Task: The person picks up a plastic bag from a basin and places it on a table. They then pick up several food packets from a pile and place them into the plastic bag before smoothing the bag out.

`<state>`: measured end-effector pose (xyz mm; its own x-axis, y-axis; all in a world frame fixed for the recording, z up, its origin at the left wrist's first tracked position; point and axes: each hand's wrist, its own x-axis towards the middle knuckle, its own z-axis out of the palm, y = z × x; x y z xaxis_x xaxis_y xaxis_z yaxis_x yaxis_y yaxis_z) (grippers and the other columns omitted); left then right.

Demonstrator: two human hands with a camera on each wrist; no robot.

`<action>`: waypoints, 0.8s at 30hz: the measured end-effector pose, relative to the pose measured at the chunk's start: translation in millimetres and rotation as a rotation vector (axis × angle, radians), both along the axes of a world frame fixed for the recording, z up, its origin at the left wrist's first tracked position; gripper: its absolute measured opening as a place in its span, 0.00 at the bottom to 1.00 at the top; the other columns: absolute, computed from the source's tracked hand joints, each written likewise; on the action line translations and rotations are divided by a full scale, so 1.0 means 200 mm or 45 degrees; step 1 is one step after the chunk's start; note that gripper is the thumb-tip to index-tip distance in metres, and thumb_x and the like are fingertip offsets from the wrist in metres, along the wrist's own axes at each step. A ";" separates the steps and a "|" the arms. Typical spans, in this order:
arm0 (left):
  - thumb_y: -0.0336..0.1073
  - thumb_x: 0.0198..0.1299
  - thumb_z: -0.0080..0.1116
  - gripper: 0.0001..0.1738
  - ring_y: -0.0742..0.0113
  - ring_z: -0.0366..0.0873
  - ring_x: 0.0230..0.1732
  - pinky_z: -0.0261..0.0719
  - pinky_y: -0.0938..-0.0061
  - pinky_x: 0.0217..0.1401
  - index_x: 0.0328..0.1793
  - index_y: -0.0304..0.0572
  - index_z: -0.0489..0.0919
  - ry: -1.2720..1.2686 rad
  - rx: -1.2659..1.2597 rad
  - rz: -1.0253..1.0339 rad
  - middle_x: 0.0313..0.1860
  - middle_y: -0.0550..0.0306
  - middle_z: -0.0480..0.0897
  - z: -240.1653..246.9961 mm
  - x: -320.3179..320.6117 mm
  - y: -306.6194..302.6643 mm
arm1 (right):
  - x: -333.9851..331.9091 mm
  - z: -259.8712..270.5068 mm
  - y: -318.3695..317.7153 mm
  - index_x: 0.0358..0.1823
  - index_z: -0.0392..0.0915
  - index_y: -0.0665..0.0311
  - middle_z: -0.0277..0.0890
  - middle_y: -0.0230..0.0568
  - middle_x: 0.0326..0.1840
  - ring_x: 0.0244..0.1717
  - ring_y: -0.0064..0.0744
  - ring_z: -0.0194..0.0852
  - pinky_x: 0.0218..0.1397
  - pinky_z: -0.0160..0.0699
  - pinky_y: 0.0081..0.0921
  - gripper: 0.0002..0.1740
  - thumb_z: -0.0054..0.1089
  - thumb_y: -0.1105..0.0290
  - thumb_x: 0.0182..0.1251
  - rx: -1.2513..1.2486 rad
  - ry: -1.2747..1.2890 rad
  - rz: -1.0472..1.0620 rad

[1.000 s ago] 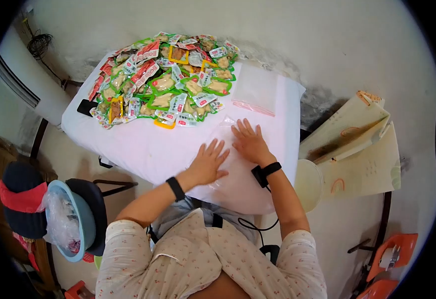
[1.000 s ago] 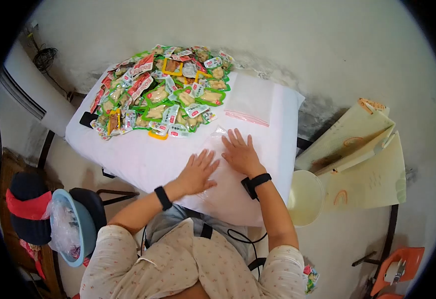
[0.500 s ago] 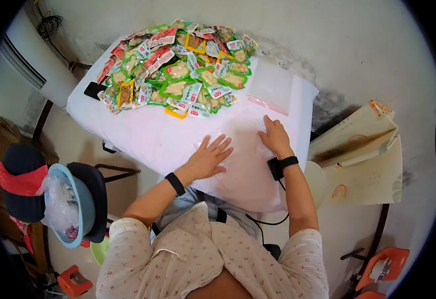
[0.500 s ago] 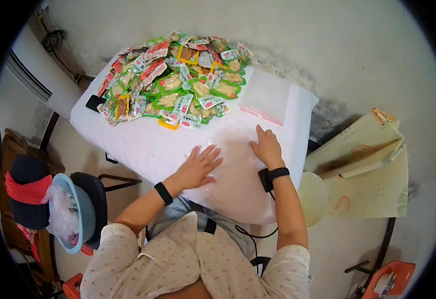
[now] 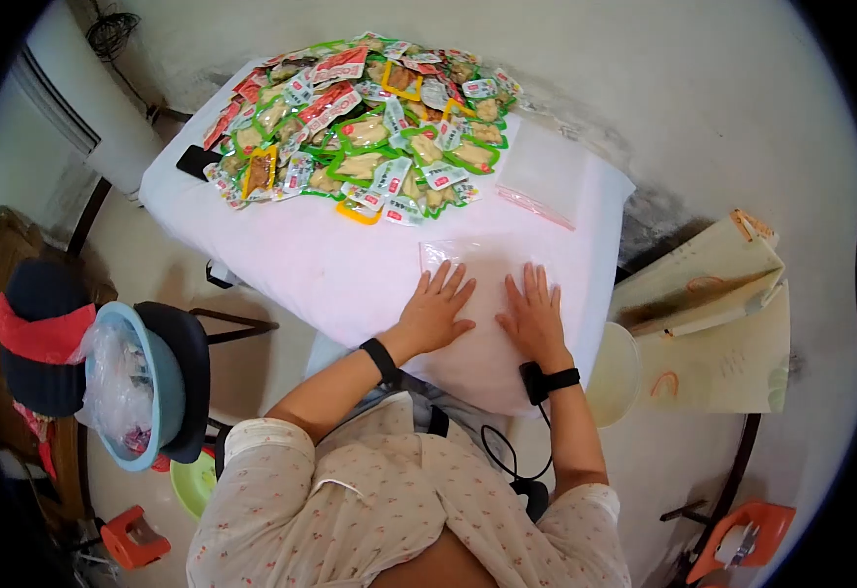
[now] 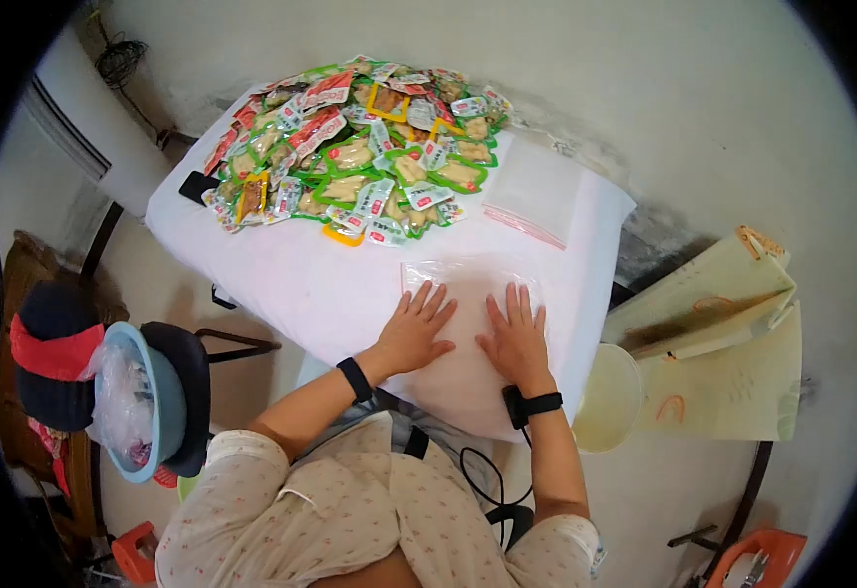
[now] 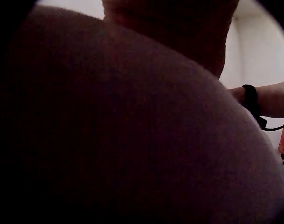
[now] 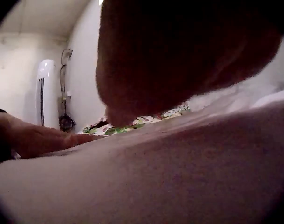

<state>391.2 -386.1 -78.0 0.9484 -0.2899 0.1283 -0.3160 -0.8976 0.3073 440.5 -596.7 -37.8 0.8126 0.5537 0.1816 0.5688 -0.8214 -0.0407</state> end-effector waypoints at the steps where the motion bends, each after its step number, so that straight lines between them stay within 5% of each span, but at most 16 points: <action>1: 0.57 0.58 0.52 0.39 0.44 0.42 0.75 0.46 0.47 0.72 0.71 0.44 0.60 -0.009 -0.018 -0.022 0.74 0.44 0.52 0.00 0.00 0.01 | 0.01 -0.04 -0.02 0.67 0.60 0.58 0.43 0.55 0.74 0.75 0.55 0.37 0.68 0.44 0.61 0.36 0.60 0.56 0.58 -0.003 0.146 -0.023; 3: 0.56 0.57 0.53 0.40 0.44 0.42 0.75 0.47 0.46 0.71 0.71 0.45 0.60 0.008 -0.012 -0.015 0.74 0.45 0.51 0.00 0.00 0.01 | 0.03 -0.11 -0.05 0.70 0.56 0.57 0.41 0.55 0.75 0.76 0.54 0.34 0.69 0.38 0.63 0.39 0.57 0.51 0.59 -0.020 0.272 -0.210; 10: 0.57 0.56 0.53 0.41 0.45 0.41 0.76 0.46 0.47 0.72 0.72 0.46 0.58 -0.026 -0.046 -0.099 0.75 0.46 0.51 -0.04 0.05 0.05 | 0.21 -0.14 0.13 0.71 0.54 0.57 0.40 0.53 0.76 0.76 0.53 0.32 0.70 0.35 0.64 0.41 0.55 0.48 0.60 -0.066 0.149 0.060; 12: 0.58 0.57 0.52 0.41 0.46 0.42 0.76 0.45 0.50 0.72 0.73 0.47 0.57 -0.036 -0.016 -0.087 0.75 0.46 0.50 -0.05 0.06 0.08 | 0.28 -0.13 0.08 0.72 0.52 0.57 0.38 0.52 0.77 0.77 0.52 0.31 0.69 0.34 0.65 0.40 0.50 0.46 0.62 -0.099 0.301 -0.215; 14: 0.58 0.56 0.52 0.40 0.46 0.42 0.76 0.43 0.51 0.74 0.72 0.48 0.59 -0.057 -0.045 -0.154 0.75 0.47 0.51 -0.06 0.07 0.11 | 0.30 -0.18 0.01 0.72 0.50 0.57 0.36 0.52 0.77 0.77 0.53 0.29 0.70 0.33 0.65 0.41 0.51 0.47 0.62 0.037 0.287 -0.374; 18: 0.58 0.58 0.50 0.40 0.49 0.42 0.76 0.42 0.52 0.74 0.73 0.48 0.57 0.031 -0.033 -0.175 0.75 0.48 0.50 -0.02 0.08 0.12 | 0.19 -0.17 -0.08 0.73 0.48 0.57 0.35 0.53 0.77 0.77 0.54 0.26 0.70 0.32 0.64 0.41 0.52 0.51 0.62 -0.031 0.327 -0.220; 24: 0.57 0.57 0.53 0.39 0.49 0.43 0.76 0.43 0.51 0.74 0.71 0.47 0.60 -0.063 -0.124 -0.195 0.75 0.46 0.52 -0.05 0.07 0.13 | 0.17 -0.19 -0.08 0.73 0.48 0.56 0.35 0.51 0.77 0.77 0.53 0.26 0.71 0.32 0.62 0.40 0.52 0.53 0.63 0.219 0.280 -0.328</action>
